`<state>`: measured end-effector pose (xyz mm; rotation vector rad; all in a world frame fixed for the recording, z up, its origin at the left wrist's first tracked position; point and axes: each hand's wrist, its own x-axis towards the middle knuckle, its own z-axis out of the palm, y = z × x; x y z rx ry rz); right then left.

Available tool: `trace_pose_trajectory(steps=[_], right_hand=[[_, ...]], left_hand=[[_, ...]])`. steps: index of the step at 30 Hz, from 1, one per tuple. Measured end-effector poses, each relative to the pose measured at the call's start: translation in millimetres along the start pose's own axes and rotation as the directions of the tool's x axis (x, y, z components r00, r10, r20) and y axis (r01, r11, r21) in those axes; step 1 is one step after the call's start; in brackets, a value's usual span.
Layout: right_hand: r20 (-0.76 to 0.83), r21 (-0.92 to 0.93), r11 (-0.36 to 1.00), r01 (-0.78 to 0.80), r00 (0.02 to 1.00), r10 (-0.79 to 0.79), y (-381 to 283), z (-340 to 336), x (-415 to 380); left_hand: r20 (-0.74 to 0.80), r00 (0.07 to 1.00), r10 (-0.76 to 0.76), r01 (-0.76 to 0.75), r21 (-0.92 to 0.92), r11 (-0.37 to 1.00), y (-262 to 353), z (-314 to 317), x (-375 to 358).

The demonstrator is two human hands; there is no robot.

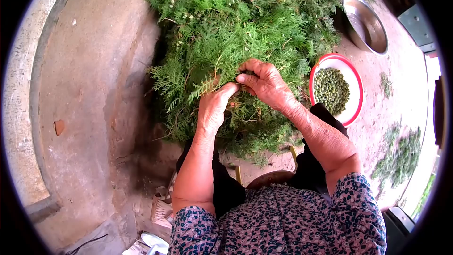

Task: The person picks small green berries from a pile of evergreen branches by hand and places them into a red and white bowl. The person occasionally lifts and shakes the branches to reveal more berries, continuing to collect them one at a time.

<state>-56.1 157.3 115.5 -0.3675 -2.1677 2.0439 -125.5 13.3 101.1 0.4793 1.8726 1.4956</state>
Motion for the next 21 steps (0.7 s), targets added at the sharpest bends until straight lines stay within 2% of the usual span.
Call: trace_pose_trajectory(steps=[1,2,4,5,6,8,10,12,13,14,16,17,20,21], right_hand=[[0.002,0.000,1.000,-0.001,1.000,0.001,-0.1,0.6,0.0],[-0.005,0.119,0.991,-0.066,0.998,0.067,-0.5,1.6,0.1],[0.005,0.350,0.918,-0.186,0.980,0.197,-1.4,3.3,0.7],[0.027,0.540,0.813,-0.218,0.970,0.242,0.2,4.0,2.2],[0.026,0.540,0.813,-0.219,0.970,0.243,1.6,3.9,2.3],[0.101,0.719,0.660,-0.216,0.973,0.209,4.4,3.7,2.1],[0.132,0.749,0.620,-0.235,0.969,0.208,4.3,0.6,1.0],[0.114,0.865,0.477,-0.157,0.987,0.117,-0.5,-3.2,3.2],[0.117,0.844,0.522,-0.127,0.992,0.053,-1.2,-6.7,5.3],[0.114,0.844,0.521,-0.124,0.992,0.051,-3.6,-8.6,6.4],[0.045,0.868,0.494,-0.051,0.999,0.024,-12.2,-11.5,7.4],[0.065,0.861,0.506,-0.050,0.998,-0.013,-9.9,-16.9,8.1],[0.090,0.884,0.464,-0.059,0.995,-0.045,-7.4,-23.1,8.5],[0.082,0.871,0.488,-0.062,0.996,-0.020,-9.6,-23.6,6.4]], left_hand=[[-0.016,1.000,0.007,-0.007,-0.006,1.000,3.7,0.7,-2.4],[-0.016,1.000,0.005,-0.005,-0.006,1.000,3.6,1.8,-2.1],[-0.110,0.983,-0.149,0.109,-0.302,0.947,4.2,4.9,0.5],[-0.120,0.981,-0.154,0.101,-0.362,0.927,9.8,6.0,-0.6],[-0.118,0.981,-0.155,0.103,-0.362,0.926,9.4,6.4,-0.4],[-0.105,0.978,-0.183,0.109,-0.493,0.863,9.7,7.1,-0.2],[-0.140,0.977,-0.162,0.060,-0.546,0.835,11.5,9.7,0.1],[-0.130,0.967,-0.217,0.095,-0.606,0.790,9.4,5.8,-0.2],[-0.197,0.970,-0.142,-0.005,-0.603,0.798,14.6,8.9,0.2],[-0.195,0.971,-0.141,-0.005,-0.601,0.799,12.6,7.7,2.2],[-0.184,0.959,-0.215,0.001,-0.758,0.652,6.7,3.5,5.2],[-0.194,0.954,-0.228,-0.022,-0.805,0.593,9.6,3.1,5.4],[-0.195,0.959,-0.206,-0.052,-0.835,0.548,2.2,-4.9,13.5],[-0.248,0.944,-0.216,-0.097,-0.838,0.537,1.2,-5.5,16.0]])
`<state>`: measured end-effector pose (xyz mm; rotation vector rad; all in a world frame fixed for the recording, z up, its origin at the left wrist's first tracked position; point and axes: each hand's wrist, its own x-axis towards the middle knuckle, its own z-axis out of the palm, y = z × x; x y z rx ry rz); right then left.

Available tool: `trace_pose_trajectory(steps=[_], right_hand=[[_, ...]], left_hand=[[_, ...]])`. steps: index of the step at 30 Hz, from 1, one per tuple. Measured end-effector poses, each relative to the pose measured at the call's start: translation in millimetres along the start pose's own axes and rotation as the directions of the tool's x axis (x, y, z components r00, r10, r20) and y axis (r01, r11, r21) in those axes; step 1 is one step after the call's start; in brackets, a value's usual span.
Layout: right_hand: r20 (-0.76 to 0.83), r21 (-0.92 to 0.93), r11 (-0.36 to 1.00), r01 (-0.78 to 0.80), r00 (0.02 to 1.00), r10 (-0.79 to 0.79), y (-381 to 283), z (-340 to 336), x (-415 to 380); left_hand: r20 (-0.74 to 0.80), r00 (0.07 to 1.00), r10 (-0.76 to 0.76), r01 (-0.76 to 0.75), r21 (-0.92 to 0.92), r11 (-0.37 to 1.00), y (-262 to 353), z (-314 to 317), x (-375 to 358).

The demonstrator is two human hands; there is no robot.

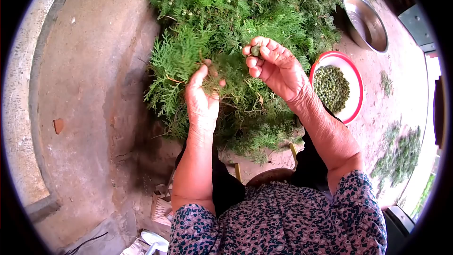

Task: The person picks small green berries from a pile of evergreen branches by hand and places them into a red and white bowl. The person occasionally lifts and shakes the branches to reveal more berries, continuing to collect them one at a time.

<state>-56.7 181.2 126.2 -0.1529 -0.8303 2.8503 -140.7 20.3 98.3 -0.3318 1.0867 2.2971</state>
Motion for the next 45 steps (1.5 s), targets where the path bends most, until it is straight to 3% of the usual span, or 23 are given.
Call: trace_pose_trajectory(steps=[3,5,8,9,11,12,15,18,21,23,25,27,31,32,33,35,37,39,41,43,44,45], right_hand=[[-0.002,0.045,0.999,-0.019,1.000,0.019,-4.3,-2.7,-5.3],[-0.084,0.081,0.996,-0.030,0.996,0.037,-1.2,-5.3,-6.0],[-0.497,-0.171,0.953,-0.251,0.857,0.137,15.1,-14.6,-9.9],[-0.526,-0.155,0.935,-0.320,0.827,0.195,25.2,-24.7,-10.8],[-0.498,-0.253,0.870,-0.424,0.827,0.259,35.0,-17.7,-14.8],[-0.447,-0.271,0.873,-0.405,0.856,0.258,41.6,-15.2,-12.4],[-0.332,-0.104,0.921,-0.375,0.886,0.323,49.9,-9.1,-6.0],[-0.370,-0.088,0.951,-0.297,0.896,0.246,55.4,-15.8,1.9],[-0.394,-0.214,0.924,-0.318,0.893,0.216,52.7,-15.2,4.0],[-0.458,-0.192,0.932,-0.309,0.868,0.193,49.9,-11.9,3.5],[-0.451,-0.199,0.933,-0.299,0.874,0.183,44.2,-11.3,2.5],[-0.532,-0.181,0.944,-0.275,0.835,0.141,37.0,-12.8,0.9],[-0.500,-0.150,0.946,-0.289,0.847,0.179,30.6,-16.4,1.8],[-0.511,-0.151,0.944,-0.292,0.841,0.178,28.5,-17.7,2.6],[-0.523,-0.150,0.943,-0.295,0.834,0.178,26.2,-19.5,4.3],[-0.549,-0.144,0.944,-0.297,0.818,0.174,23.1,-19.4,7.2],[-0.549,-0.176,0.949,-0.261,0.826,0.125,22.3,-19.0,5.3],[-0.549,-0.252,0.930,-0.266,0.831,0.089,27.1,-17.6,3.4],[-0.544,-0.242,0.927,-0.285,0.831,0.113,31.7,-18.1,4.1],[-0.568,-0.238,0.932,-0.273,0.818,0.094,36.4,-14.0,4.9],[-0.572,-0.246,0.931,-0.270,0.815,0.086,38.3,-14.2,5.0],[-0.578,-0.256,0.929,-0.266,0.813,0.074,39.1,-14.9,5.0]], left_hand=[[0.000,1.000,0.002,-0.002,-0.051,0.999,9.1,-7.9,8.3],[0.026,1.000,-0.015,0.018,-0.103,0.995,13.4,-12.9,11.6],[0.061,0.997,-0.053,0.070,-0.327,0.943,16.9,-17.6,15.8],[0.060,0.997,-0.056,0.072,-0.324,0.943,16.6,-18.3,16.8],[0.111,0.991,-0.068,0.105,-0.373,0.922,16.7,-18.4,16.8],[0.126,0.989,-0.075,0.117,-0.370,0.922,14.3,-19.3,19.0],[0.203,0.972,-0.119,0.189,-0.369,0.910,10.5,-18.3,18.8],[0.240,0.961,-0.134,0.216,-0.357,0.909,11.8,-18.0,16.1],[0.283,0.951,-0.121,0.199,-0.267,0.943,15.5,-24.4,15.0],[-0.026,0.998,0.050,-0.055,-0.268,0.962,27.9,-7.8,4.9],[0.009,0.990,0.139,-0.129,-0.311,0.942,37.8,-23.9,14.5],[-0.180,0.959,0.217,-0.260,-0.263,0.929,50.0,-35.7,23.4],[-0.198,0.968,0.155,-0.221,-0.368,0.903,57.0,-37.8,20.1],[-0.165,0.961,0.221,-0.249,-0.175,0.953,54.6,-44.9,21.1],[-0.167,0.960,0.223,-0.251,-0.176,0.952,54.6,-47.5,21.5],[-0.257,0.877,0.405,-0.383,0.135,0.914,58.5,-42.8,18.7],[-0.249,0.866,0.433,-0.399,0.176,0.900,58.3,-37.1,7.4],[-0.256,0.716,0.649,-0.542,0.382,0.748,54.8,-31.1,4.6],[-0.254,0.572,0.780,-0.631,0.471,0.617,57.8,-26.6,1.6],[-0.140,0.320,0.937,-0.767,0.543,0.343,58.3,-19.6,-3.0],[-0.137,0.318,0.938,-0.768,0.542,0.340,57.0,-13.5,-7.9],[-0.013,0.228,0.974,-0.787,0.587,0.192,53.9,-6.0,-15.6]])
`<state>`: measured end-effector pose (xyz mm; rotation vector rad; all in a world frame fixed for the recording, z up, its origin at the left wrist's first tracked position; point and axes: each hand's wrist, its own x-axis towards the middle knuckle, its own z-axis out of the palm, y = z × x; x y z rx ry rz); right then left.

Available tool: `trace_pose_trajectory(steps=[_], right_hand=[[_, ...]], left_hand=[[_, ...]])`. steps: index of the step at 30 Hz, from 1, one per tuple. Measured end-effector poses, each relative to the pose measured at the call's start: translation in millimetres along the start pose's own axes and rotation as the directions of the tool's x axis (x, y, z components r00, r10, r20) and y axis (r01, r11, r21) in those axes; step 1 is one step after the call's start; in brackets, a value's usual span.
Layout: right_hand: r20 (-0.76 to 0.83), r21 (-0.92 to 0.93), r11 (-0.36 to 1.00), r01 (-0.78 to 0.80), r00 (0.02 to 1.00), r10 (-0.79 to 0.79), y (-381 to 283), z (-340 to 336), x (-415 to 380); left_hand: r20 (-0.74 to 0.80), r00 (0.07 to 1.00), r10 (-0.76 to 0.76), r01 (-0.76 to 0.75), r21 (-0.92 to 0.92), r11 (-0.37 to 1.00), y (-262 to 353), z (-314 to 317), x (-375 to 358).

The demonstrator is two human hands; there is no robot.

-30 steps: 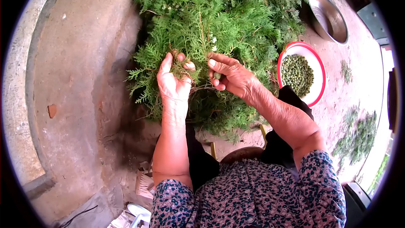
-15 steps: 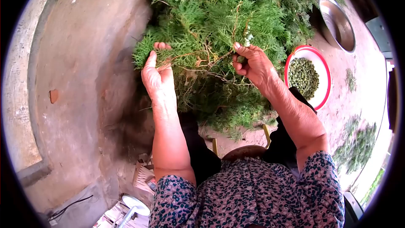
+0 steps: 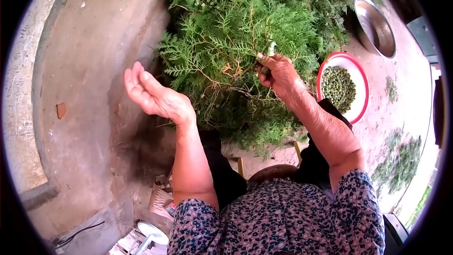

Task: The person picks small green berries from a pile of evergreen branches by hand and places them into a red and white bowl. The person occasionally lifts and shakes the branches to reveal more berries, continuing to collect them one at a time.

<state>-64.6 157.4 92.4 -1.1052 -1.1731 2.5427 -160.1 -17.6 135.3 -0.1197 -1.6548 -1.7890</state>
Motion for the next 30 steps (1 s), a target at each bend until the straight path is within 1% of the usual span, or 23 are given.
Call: trace_pose_trajectory(steps=[1,2,4,6,8,9,10,12,13,14,15,16,17,18,20,21,22,24,25,26,27,29,30], right_hand=[[-0.025,-0.016,1.000,-0.001,1.000,0.000,1.3,0.4,0.8],[-0.024,-0.015,1.000,0.004,1.000,-0.004,1.5,-0.3,0.1],[-0.008,-0.038,0.999,-0.010,1.000,0.009,2.8,-0.2,-1.3],[-0.042,-0.014,1.000,-0.011,0.999,0.010,7.1,4.0,-0.5],[-0.017,-0.108,0.994,0.015,1.000,-0.017,7.2,6.9,-2.8],[-0.015,-0.111,0.994,0.008,1.000,-0.009,7.0,8.0,-3.0],[0.031,-0.146,0.988,0.047,0.999,-0.043,9.5,5.7,-2.2],[0.030,-0.220,0.970,0.099,0.995,-0.095,10.5,6.8,-2.6],[0.031,-0.219,0.970,0.102,0.995,-0.097,12.8,6.7,-2.8],[0.048,-0.292,0.944,0.156,0.988,-0.149,16.9,5.2,-0.3],[0.068,-0.362,0.909,0.209,0.978,-0.198,19.5,4.7,1.0],[0.048,-0.339,0.924,0.176,0.984,-0.170,18.8,7.0,-0.5],[0.072,-0.334,0.927,0.168,0.986,-0.153,16.6,8.2,-4.5],[0.097,-0.330,0.930,0.161,0.986,-0.136,13.9,9.3,-8.2],[0.098,-0.369,0.915,0.162,0.986,-0.135,9.6,12.2,-12.5],[0.100,-0.408,0.899,0.161,0.986,-0.131,9.1,12.8,-13.5],[0.099,-0.408,0.899,0.160,0.986,-0.130,9.8,12.5,-13.9],[0.095,-0.332,0.936,0.119,0.991,-0.092,11.6,11.9,-13.9],[0.096,-0.334,0.935,0.117,0.991,-0.090,12.8,10.0,-12.5],[0.121,-0.447,0.884,0.135,0.989,-0.089,14.0,6.6,-10.4],[0.145,-0.551,0.821,0.153,0.986,-0.086,14.1,4.3,-8.9],[0.157,-0.590,0.796,0.136,0.986,-0.052,-1.5,10.7,-19.2],[0.166,-0.628,0.769,0.120,0.986,-0.018,-7.1,12.4,-22.0]], left_hand=[[0.049,0.988,0.149,-0.151,0.035,0.988,7.1,-0.3,-4.8],[0.230,0.920,0.317,-0.327,0.007,0.945,6.5,-5.4,-10.4],[0.421,0.867,0.267,-0.191,-0.215,0.958,11.3,0.3,-42.1],[0.647,0.756,0.102,-0.038,-0.112,0.993,7.1,4.3,-59.9],[0.692,0.721,0.023,-0.041,0.010,0.999,6.9,14.8,-61.3],[0.740,0.669,0.070,-0.217,0.104,0.971,0.8,17.1,-56.7],[0.754,0.655,-0.051,-0.140,0.187,0.972,-9.2,18.3,-54.8],[0.850,0.527,0.020,-0.314,0.173,0.934,-28.2,15.8,-51.9],[0.879,0.447,-0.163,-0.103,0.231,0.967,-13.0,18.9,-47.9],[0.880,0.447,-0.163,-0.102,0.231,0.967,-17.3,17.6,-50.3],[0.898,0.391,-0.202,-0.075,0.249,0.966,-25.3,15.2,-54.2],[0.913,0.332,-0.238,-0.049,0.269,0.962,-23.0,17.7,-53.8],[0.915,0.308,-0.262,0.038,0.263,0.964,-19.5,19.7,-52.3],[0.915,0.307,-0.261,0.039,0.262,0.964,-14.6,20.9,-50.5],[0.916,0.252,-0.312,0.271,0.243,0.931,2.7,24.8,-45.7],[0.888,0.295,-0.352,0.256,0.281,0.925,-0.7,24.3,-48.6],[0.888,0.295,-0.353,0.257,0.282,0.924,-3.5,23.9,-48.4],[0.885,0.092,-0.455,0.334,0.403,0.852,-8.1,22.8,-44.6],[0.905,0.111,-0.412,0.270,0.371,0.888,-6.5,22.1,-42.3],[0.904,0.112,-0.412,0.272,0.371,0.888,-3.4,21.8,-40.1],[0.897,0.085,-0.434,0.251,0.403,0.880,1.3,22.5,-37.5],[0.848,0.031,-0.529,0.258,0.505,0.824,6.6,21.8,-32.6],[0.848,0.032,-0.530,0.258,0.505,0.824,0.8,20.3,-34.1]])
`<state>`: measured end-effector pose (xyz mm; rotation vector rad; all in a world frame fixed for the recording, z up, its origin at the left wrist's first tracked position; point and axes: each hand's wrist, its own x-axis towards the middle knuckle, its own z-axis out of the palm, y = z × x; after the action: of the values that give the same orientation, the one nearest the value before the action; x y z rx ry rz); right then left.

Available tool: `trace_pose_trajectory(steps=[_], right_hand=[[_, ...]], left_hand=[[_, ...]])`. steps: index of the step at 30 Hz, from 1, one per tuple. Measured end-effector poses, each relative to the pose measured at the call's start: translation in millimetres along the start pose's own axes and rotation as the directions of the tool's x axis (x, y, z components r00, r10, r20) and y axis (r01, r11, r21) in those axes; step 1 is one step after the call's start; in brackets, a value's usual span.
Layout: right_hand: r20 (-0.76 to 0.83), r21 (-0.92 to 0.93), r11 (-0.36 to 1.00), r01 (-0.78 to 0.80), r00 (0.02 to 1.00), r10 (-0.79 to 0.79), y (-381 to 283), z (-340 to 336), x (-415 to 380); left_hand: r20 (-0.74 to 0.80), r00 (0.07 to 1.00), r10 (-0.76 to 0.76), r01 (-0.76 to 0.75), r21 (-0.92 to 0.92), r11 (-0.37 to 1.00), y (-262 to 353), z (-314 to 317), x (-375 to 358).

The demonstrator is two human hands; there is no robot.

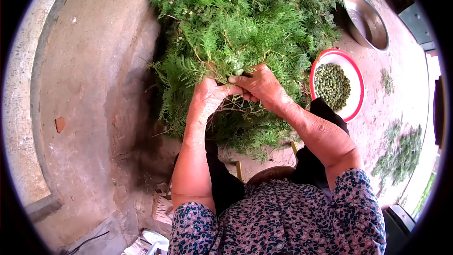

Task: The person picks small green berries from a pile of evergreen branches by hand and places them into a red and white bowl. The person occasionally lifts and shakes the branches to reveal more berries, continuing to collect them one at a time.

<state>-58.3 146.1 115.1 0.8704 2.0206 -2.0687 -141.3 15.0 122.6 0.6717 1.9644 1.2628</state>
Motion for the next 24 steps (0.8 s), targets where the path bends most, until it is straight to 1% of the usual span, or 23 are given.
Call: trace_pose_trajectory(steps=[2,3,4,5,6,7,8,9,10,11,12,13,14,15,16,17,19,22,23,24], right_hand=[[0.012,0.030,0.999,-0.017,1.000,0.016,1.2,-2.8,1.4],[0.038,0.062,0.998,-0.013,0.999,0.011,2.1,-4.0,2.1],[0.064,0.095,0.995,-0.009,0.998,0.003,1.4,-3.7,0.6],[0.081,0.035,0.999,-0.008,0.997,0.006,-4.5,-4.2,-4.2],[0.081,0.033,0.999,-0.008,0.997,0.005,-3.1,-4.5,-4.6],[0.086,-0.010,1.000,0.022,0.996,-0.021,-0.7,-5.7,-4.5],[0.092,-0.052,0.997,0.051,0.995,-0.046,0.8,-5.9,-4.8],[0.055,-0.051,0.993,0.103,0.993,-0.100,-0.2,-5.6,-6.7],[0.056,-0.051,0.993,0.103,0.993,-0.100,0.6,-6.9,-5.8],[-0.017,-0.152,0.967,0.207,0.977,-0.212,2.0,-9.0,-4.2],[-0.078,-0.258,0.919,0.298,0.942,-0.327,2.5,-10.5,-2.6],[-0.086,-0.236,0.946,0.223,0.965,-0.249,1.1,-11.2,-2.0],[-0.087,-0.237,0.945,0.224,0.964,-0.250,3.6,-10.5,-1.0],[-0.091,-0.234,0.902,0.362,0.916,-0.391,8.0,-9.1,0.5],[-0.097,-0.230,0.840,0.492,0.847,-0.522,9.8,-7.7,1.2],[-0.040,-0.147,0.856,0.495,0.862,-0.505,8.4,-7.0,1.3],[-0.042,-0.138,0.854,0.502,0.858,-0.511,3.7,-2.5,-2.0],[-0.087,-0.137,0.852,0.505,0.851,-0.518,6.1,-0.2,-0.5],[-0.087,-0.161,0.850,0.502,0.851,-0.518,6.0,-1.4,0.2],[-0.089,-0.186,0.848,0.497,0.851,-0.518,6.6,-2.9,0.5]], left_hand=[[-0.116,0.993,-0.006,0.003,-0.026,1.000,-3.2,1.0,1.8],[-0.084,0.996,0.029,-0.043,-0.166,0.985,-3.0,1.7,1.9],[-0.087,0.996,0.030,-0.045,-0.165,0.985,-7.4,1.5,2.6],[-0.112,0.991,0.078,-0.097,-0.173,0.980,-17.3,2.4,6.9],[-0.137,0.983,0.124,-0.148,-0.180,0.972,-24.0,2.9,9.4],[-0.175,0.980,0.097,-0.123,-0.145,0.982,-21.2,4.6,8.3],[-0.177,0.979,0.097,-0.123,-0.145,0.982,-23.2,6.3,8.6],[-0.230,0.968,0.097,-0.149,-0.219,0.964,-27.3,8.1,9.5],[-0.282,0.955,0.093,-0.177,-0.291,0.940,-29.7,9.2,10.2],[-0.282,0.957,0.073,-0.174,-0.352,0.919,-31.4,7.2,10.8],[-0.282,0.957,0.073,-0.175,-0.353,0.919,-32.2,8.4,10.8],[-0.316,0.946,0.068,-0.189,-0.368,0.910,-27.9,10.4,9.5],[-0.349,0.935,0.063,-0.204,-0.382,0.901,-25.9,12.0,8.7],[-0.324,0.946,0.022,-0.177,-0.458,0.871,-27.2,12.3,7.5],[-0.321,0.947,0.023,-0.176,-0.457,0.872,-27.0,12.9,7.2],[-0.313,0.949,0.043,-0.190,-0.455,0.870,-26.6,13.7,6.8],[-0.305,0.950,0.064,-0.204,-0.454,0.867,-25.9,14.4,6.0],[-0.345,0.925,0.158,-0.212,-0.126,0.969,-26.3,15.4,4.8],[-0.348,0.924,0.159,-0.197,-0.077,0.977,-29.2,14.3,6.2],[-0.340,0.926,0.162,-0.201,-0.082,0.976,-29.2,14.4,5.8]])
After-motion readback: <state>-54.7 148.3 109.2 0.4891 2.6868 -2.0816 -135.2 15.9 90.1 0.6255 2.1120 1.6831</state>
